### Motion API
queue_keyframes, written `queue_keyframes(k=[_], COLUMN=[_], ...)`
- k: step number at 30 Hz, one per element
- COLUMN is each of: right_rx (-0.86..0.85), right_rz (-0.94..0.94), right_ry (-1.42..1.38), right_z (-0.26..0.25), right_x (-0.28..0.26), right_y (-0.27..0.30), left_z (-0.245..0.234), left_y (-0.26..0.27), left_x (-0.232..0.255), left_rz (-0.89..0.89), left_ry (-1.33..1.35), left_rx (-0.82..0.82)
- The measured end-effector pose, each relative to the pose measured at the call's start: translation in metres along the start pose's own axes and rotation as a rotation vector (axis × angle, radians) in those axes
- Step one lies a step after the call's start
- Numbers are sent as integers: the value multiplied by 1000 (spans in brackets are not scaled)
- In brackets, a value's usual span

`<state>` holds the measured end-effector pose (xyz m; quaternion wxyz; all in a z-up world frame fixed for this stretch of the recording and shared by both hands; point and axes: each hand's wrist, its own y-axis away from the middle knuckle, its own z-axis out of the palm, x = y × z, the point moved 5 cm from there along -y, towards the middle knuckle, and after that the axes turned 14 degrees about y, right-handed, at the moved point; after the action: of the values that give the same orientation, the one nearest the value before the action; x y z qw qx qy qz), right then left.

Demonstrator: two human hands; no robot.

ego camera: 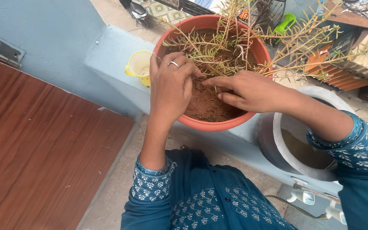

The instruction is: The person touches and moves the stems of a plant in a brown pot by hand, occasionally pressing on the soil.

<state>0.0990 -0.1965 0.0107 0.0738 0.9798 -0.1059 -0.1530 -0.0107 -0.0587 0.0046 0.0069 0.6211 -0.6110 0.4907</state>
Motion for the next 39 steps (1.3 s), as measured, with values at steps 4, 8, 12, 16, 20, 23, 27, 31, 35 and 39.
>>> queue_keyframes(k=[4, 8, 12, 16, 20, 23, 27, 31, 35, 39], right_rx=[-13, 70, -23, -208, 14, 115, 64, -41, -85, -176], right_rz=[17, -68, 40, 88, -75, -144, -256, -262, -255, -236], right_ry=[133, -80, 80, 260, -92, 83, 300, 426, 401, 406], right_z=[2, -15, -7, 9, -4, -7, -3, 3, 1, 4], right_x=[2, 9, 10, 12, 6, -9, -24, -21, -21, -18], right_y=[-15, -5, -6, -10, -10, -8, -3, -5, 0, 2], left_z=[-1, -5, -6, -7, -10, -10, -11, -11, -10, -9], left_y=[-2, 0, -1, -3, -3, -6, -6, -5, -5, -5], left_x=[-3, 2, 4, 4, 4, 5, 4, 3, 3, 3], left_rz=[-23, -27, -44, -65, -93, -107, -112, -118, -125, -123], left_ry=[25, 47, 54, 57, 84, 85, 96, 99, 93, 97], left_rx=[17, 19, 17, 30, 24, 30, 27, 14, 2, -4])
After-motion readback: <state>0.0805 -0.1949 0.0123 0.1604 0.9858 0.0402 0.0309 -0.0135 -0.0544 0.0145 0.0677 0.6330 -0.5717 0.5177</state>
